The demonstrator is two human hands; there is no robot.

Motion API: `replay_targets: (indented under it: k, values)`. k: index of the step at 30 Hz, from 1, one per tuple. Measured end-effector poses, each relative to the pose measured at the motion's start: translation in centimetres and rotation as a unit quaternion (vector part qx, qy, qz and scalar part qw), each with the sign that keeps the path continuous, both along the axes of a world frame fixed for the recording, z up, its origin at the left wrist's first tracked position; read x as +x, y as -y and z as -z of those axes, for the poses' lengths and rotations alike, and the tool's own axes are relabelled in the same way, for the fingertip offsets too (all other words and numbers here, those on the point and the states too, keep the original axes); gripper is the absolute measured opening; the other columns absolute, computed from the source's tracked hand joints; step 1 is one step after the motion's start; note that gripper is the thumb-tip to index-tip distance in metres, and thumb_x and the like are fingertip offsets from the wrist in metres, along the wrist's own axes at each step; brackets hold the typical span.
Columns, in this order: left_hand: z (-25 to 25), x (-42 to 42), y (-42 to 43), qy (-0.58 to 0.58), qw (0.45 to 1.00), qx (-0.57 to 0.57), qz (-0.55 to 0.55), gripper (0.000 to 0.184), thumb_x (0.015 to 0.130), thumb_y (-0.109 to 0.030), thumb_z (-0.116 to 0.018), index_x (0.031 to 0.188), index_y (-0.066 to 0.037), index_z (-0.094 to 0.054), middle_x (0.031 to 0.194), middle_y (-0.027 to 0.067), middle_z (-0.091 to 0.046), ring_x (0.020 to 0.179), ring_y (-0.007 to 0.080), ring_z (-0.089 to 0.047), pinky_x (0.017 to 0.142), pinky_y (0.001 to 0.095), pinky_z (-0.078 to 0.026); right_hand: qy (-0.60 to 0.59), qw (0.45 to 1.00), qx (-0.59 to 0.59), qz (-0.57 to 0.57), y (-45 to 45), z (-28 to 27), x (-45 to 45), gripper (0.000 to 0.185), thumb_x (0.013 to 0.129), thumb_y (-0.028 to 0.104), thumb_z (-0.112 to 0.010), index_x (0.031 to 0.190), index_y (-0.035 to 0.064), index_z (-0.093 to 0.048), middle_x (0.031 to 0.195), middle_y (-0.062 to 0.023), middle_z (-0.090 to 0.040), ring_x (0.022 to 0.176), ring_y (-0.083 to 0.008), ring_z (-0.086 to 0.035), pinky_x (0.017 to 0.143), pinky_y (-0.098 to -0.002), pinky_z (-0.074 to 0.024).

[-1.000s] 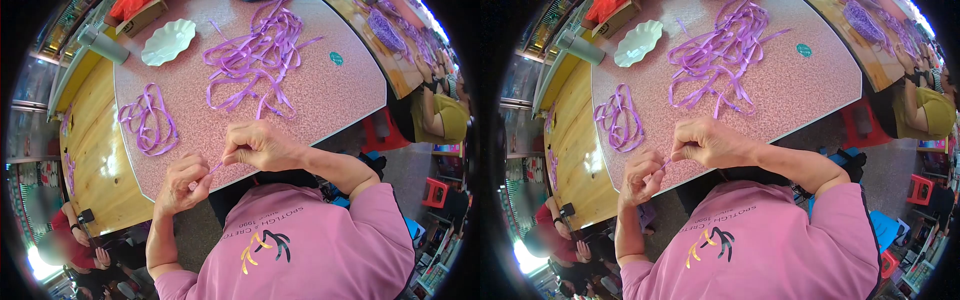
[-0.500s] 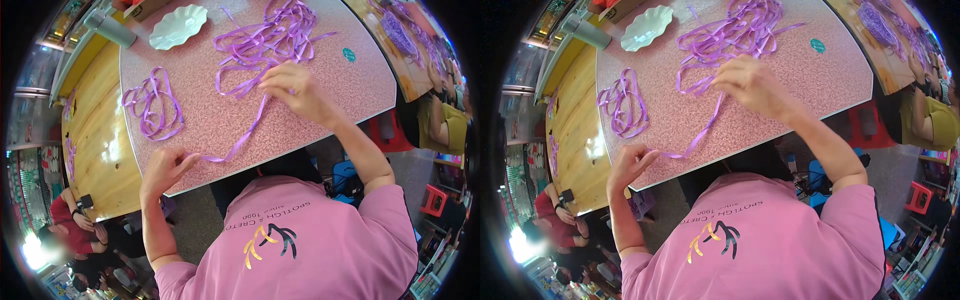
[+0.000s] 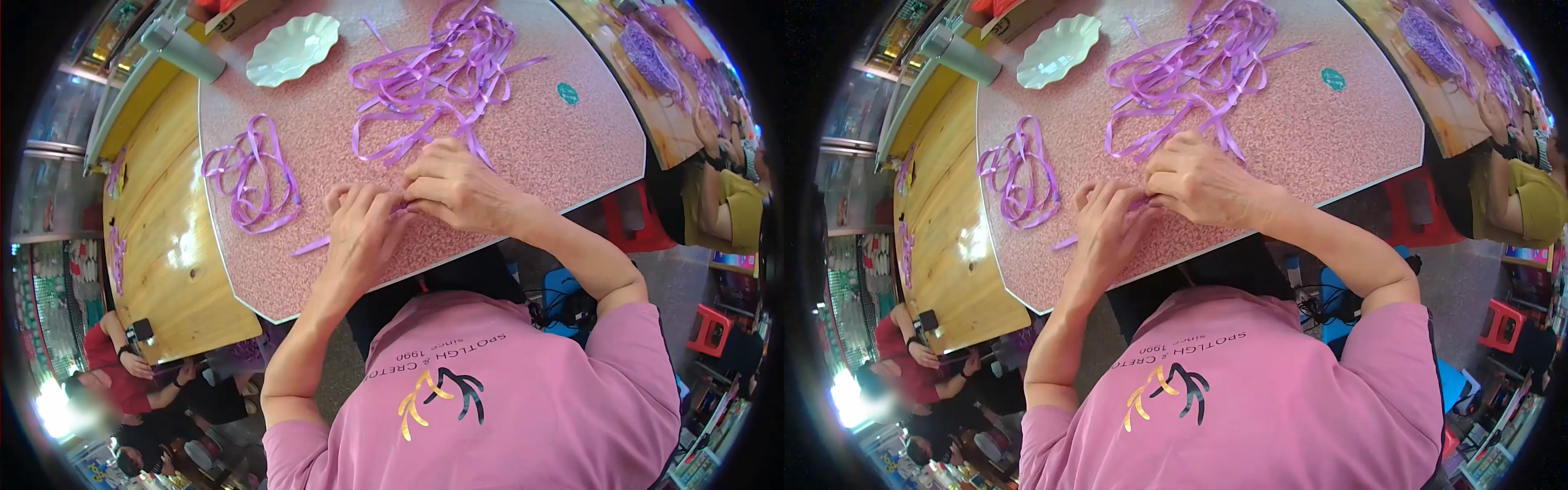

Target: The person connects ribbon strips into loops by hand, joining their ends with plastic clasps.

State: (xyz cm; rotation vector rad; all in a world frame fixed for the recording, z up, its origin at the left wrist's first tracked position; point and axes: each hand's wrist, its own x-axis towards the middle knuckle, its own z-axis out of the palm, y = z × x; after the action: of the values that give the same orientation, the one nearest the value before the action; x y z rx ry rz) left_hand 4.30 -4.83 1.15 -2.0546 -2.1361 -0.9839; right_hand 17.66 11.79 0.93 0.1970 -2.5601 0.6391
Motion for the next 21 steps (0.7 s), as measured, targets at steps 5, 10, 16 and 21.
replay_targets:
  k: [5,10,16,21]
  values:
    - [-3.6,0.8,-0.4,-0.003,0.993,0.045,0.11,0.02,0.076,-0.008,-0.076,0.083,-0.005,-0.058,0.077,0.0076,-0.056,0.072,0.0266,-0.057,0.072,0.0427,-0.047,0.125,0.955,-0.261,-0.06,-1.0,-5.0,2.2,0.016,0.081,0.013,-0.073,0.093,0.003,-0.068,0.085,-0.0093,-0.066,0.082,-0.0275,-0.065,0.074,-0.0375,-0.0492]
    - [-6.6,-0.8,0.8,0.174,0.97,-0.06,0.159,0.014,0.072,-0.003,-0.07,0.075,-0.002,-0.056,0.072,0.0085,-0.054,0.06,0.0266,-0.055,0.053,0.0392,-0.044,0.148,0.95,-0.225,-0.156,-3.2,-8.6,4.3,0.013,0.082,0.008,-0.073,0.09,-0.0005,-0.067,0.079,-0.0094,-0.065,0.071,-0.0244,-0.064,0.064,-0.0327,-0.0487]
    - [-7.2,-8.1,5.3,0.424,0.889,-0.082,0.151,0.03,0.087,-0.028,-0.062,0.072,-0.002,-0.06,0.066,0.0069,-0.058,0.056,0.0152,-0.055,0.054,0.032,-0.043,0.232,0.926,-0.297,-0.008,-10.9,-9.2,8.6,0.01,0.082,0.01,-0.073,0.087,0.0023,-0.068,0.08,-0.0015,-0.063,0.075,-0.0115,-0.057,0.068,-0.028,-0.0459]
    - [-5.9,-12.2,9.1,0.429,0.899,-0.058,0.072,0.036,0.091,-0.033,-0.059,0.071,-0.003,-0.058,0.062,0.0074,-0.056,0.053,0.0152,-0.054,0.059,0.031,-0.047,0.27,0.916,-0.289,0.06,-14.2,-7.3,11.3,0.012,0.084,0.015,-0.072,0.087,0.0032,-0.068,0.084,-0.0015,-0.064,0.082,-0.0124,-0.058,0.078,-0.0289,-0.0462]
